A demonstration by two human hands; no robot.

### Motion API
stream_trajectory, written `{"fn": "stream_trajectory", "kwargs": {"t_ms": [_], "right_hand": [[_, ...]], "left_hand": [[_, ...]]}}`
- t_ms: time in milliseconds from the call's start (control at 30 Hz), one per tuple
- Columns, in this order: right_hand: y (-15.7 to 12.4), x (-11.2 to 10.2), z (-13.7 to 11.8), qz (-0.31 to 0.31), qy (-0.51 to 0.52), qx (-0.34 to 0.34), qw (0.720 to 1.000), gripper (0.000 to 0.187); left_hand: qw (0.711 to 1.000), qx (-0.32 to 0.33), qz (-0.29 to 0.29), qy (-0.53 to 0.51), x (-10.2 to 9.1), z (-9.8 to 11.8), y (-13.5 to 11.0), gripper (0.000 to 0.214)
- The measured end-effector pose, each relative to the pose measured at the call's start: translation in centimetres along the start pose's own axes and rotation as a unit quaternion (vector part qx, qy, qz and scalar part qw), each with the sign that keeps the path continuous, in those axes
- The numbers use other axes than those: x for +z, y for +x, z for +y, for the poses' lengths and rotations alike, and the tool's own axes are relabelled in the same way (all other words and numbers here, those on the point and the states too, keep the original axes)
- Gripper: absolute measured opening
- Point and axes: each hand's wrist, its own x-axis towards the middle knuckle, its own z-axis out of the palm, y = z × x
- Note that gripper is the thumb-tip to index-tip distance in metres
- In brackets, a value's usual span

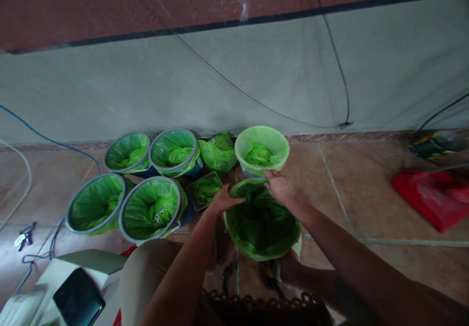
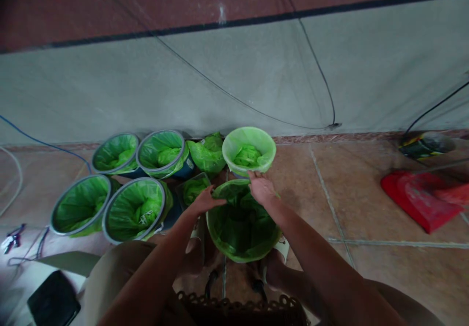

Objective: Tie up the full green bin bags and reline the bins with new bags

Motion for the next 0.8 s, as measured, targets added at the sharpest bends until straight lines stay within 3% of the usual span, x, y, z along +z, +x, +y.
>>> {"fn": "stream_trajectory", "kwargs": {"t_ms": [67, 167, 267, 400, 500, 633, 800], "right_hand": [[-0.9, -0.9, -2.0, 0.063, 0.012, -0.03, 0.997, 0.04], [-1.2, -0.6, -4.7, 0.052, 0.035, -0.073, 0.995, 0.035], [-0.6, 1.3, -5.7, 0.018, 0.046, -0.071, 0.996, 0.034], [0.0, 4.3, -5.2, 0.051, 0.094, -0.068, 0.992, 0.035], [-0.5, 5.7, -4.7, 0.086, 0.139, -0.057, 0.985, 0.036], [-1.3, 6.3, -4.1, 0.086, 0.142, -0.028, 0.986, 0.033], [-1.3, 6.5, -3.3, 0.043, 0.088, 0.035, 0.995, 0.036]], "left_hand": [[0.999, -0.018, 0.017, -0.041, -0.4, 0.4, 0.2, 0.081], [0.998, -0.011, 0.029, -0.052, -0.2, 1.1, 0.5, 0.053], [1.0, 0.011, 0.024, -0.003, 0.6, 1.3, 0.5, 0.039], [0.994, 0.024, 0.036, 0.099, 1.8, 0.5, 0.1, 0.032], [0.989, 0.011, 0.044, 0.138, 2.3, 0.0, -0.2, 0.033], [0.991, -0.009, 0.034, 0.127, 2.1, 0.2, -0.4, 0.033], [0.999, -0.035, 0.025, 0.0, 1.1, -0.2, -0.2, 0.072]]}}
